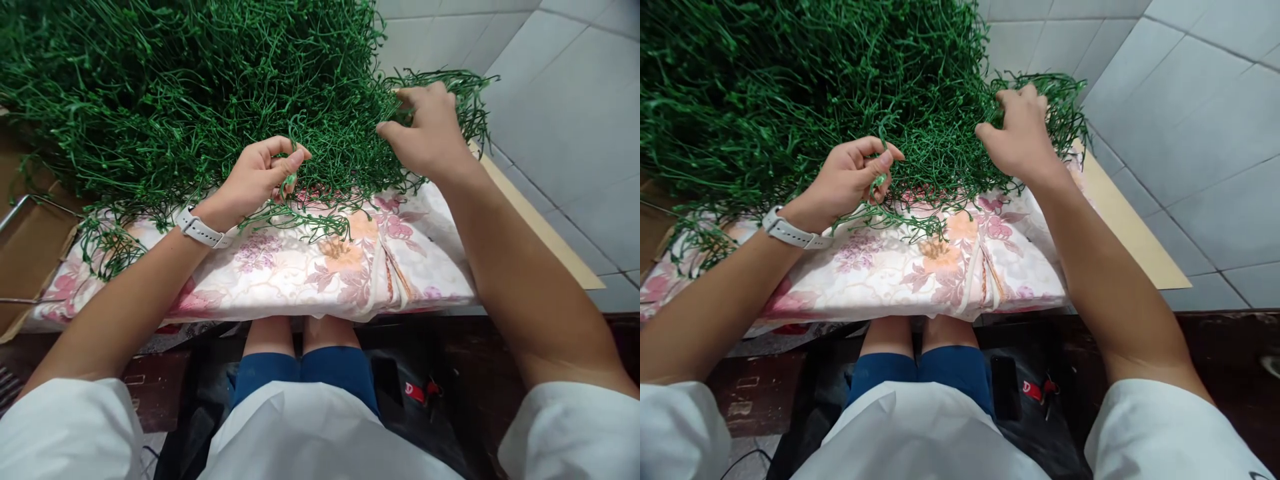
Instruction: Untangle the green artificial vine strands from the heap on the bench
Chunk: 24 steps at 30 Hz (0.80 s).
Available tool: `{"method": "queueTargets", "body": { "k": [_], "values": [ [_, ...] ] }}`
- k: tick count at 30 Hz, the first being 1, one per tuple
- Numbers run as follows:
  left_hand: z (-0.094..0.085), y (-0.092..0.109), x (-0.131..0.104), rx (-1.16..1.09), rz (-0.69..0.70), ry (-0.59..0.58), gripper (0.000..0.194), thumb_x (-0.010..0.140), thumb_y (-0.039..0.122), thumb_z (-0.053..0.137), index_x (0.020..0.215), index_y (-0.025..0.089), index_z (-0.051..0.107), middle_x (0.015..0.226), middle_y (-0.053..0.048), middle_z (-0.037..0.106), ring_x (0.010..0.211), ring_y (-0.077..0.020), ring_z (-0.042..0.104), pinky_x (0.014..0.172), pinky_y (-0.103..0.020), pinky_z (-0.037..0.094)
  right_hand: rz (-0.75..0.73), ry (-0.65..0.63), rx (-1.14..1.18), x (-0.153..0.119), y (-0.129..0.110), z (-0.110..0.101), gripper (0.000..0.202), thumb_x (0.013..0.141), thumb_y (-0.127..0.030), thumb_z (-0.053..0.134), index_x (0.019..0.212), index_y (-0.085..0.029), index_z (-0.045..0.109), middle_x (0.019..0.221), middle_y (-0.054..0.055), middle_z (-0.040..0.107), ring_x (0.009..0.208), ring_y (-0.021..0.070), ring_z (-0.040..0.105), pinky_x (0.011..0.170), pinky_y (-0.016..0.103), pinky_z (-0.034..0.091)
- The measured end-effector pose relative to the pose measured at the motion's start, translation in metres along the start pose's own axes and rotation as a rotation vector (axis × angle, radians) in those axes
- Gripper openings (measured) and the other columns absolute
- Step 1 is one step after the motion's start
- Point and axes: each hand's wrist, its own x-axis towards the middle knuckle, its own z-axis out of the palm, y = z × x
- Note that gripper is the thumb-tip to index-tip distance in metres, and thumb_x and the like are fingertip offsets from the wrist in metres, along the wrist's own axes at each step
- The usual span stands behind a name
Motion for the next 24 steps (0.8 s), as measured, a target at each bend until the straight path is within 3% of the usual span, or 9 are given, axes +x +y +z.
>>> {"method": "queueTargets", "body": {
  "k": [4,7,9,13,16,20,24],
  "values": [
    [0.0,-0.001,0.002,0.017,0.015,0.067,0.026,0.099,0.044,0.075,0.099,0.02,0.064,0.059,0.006,0.052,0.05,-0.006,0.055,0.044,-0.016,0.037,0.152,0.093,-0.186,-0.007,-0.024,0.006,0.048,0.081,-0.046,0.09,0.117,-0.023,0.069,0.108,0.015,0.06,0.111,0.0373,0.051,0.102,0.06,0.045],
    [-0.001,-0.003,0.004,0.016,0.027,0.116,0.03,0.097,0.046,0.076,0.097,0.021,0.059,0.06,0.008,0.052,0.047,-0.0042,0.052,0.045,-0.016,0.036,0.043,0.095,-0.093,-0.012,-0.069,0.011,0.025,0.095,-0.045,0.074,0.111,-0.026,0.073,0.111,0.014,0.069,0.111,0.0361,0.056,0.107,0.061,0.041],
    [-0.002,-0.005,0.005,0.017,0.047,0.147,0.032,0.097,0.047,0.077,0.096,0.022,0.058,0.058,0.009,0.05,0.044,-0.0029,0.05,0.045,-0.016,0.035,-0.08,-0.014,0.06,-0.017,-0.101,0.015,0.026,0.104,-0.048,0.06,0.099,-0.027,0.073,0.101,0.01,0.074,0.099,0.0294,0.061,0.108,0.055,0.042],
    [0.0,-0.006,0.006,0.011,0.073,0.177,0.032,0.096,0.043,0.079,0.093,0.022,0.056,0.055,0.01,0.049,0.044,-0.0032,0.052,0.045,-0.015,0.037,-0.205,-0.38,0.28,-0.033,-0.147,0.028,0.041,0.108,-0.056,0.054,0.098,-0.022,0.075,0.091,0.005,0.076,0.086,0.0203,0.065,0.088,0.039,0.05],
    [0.005,-0.002,0.005,-0.022,0.038,0.186,0.029,0.096,0.037,0.08,0.09,0.022,0.055,0.055,0.009,0.054,0.044,-0.0044,0.054,0.043,-0.016,0.038,-0.238,-0.482,0.365,-0.044,-0.158,0.039,0.036,0.103,-0.053,0.066,0.105,-0.019,0.076,0.094,0.005,0.077,0.083,0.0156,0.066,0.079,0.03,0.05],
    [0.011,0.003,0.003,-0.123,0.022,0.253,0.023,0.104,0.025,0.068,0.086,0.023,0.053,0.053,0.009,0.051,0.041,-0.0037,0.049,0.037,-0.016,0.034,-0.265,-0.495,0.401,-0.048,-0.155,0.043,0.026,0.106,-0.038,0.066,0.11,-0.014,0.076,0.093,0.005,0.078,0.079,0.0119,0.066,0.074,0.025,0.047],
    [0.007,-0.001,0.006,-0.257,0.078,0.331,0.026,0.107,0.02,0.06,0.083,0.027,0.052,0.053,0.009,0.048,0.041,-0.0046,0.041,0.033,-0.02,0.029,-0.186,-0.465,0.513,-0.043,-0.148,0.038,0.028,0.105,-0.041,0.067,0.104,-0.014,0.074,0.088,0.004,0.073,0.076,0.0115,0.063,0.071,0.026,0.048]
  ]
}}
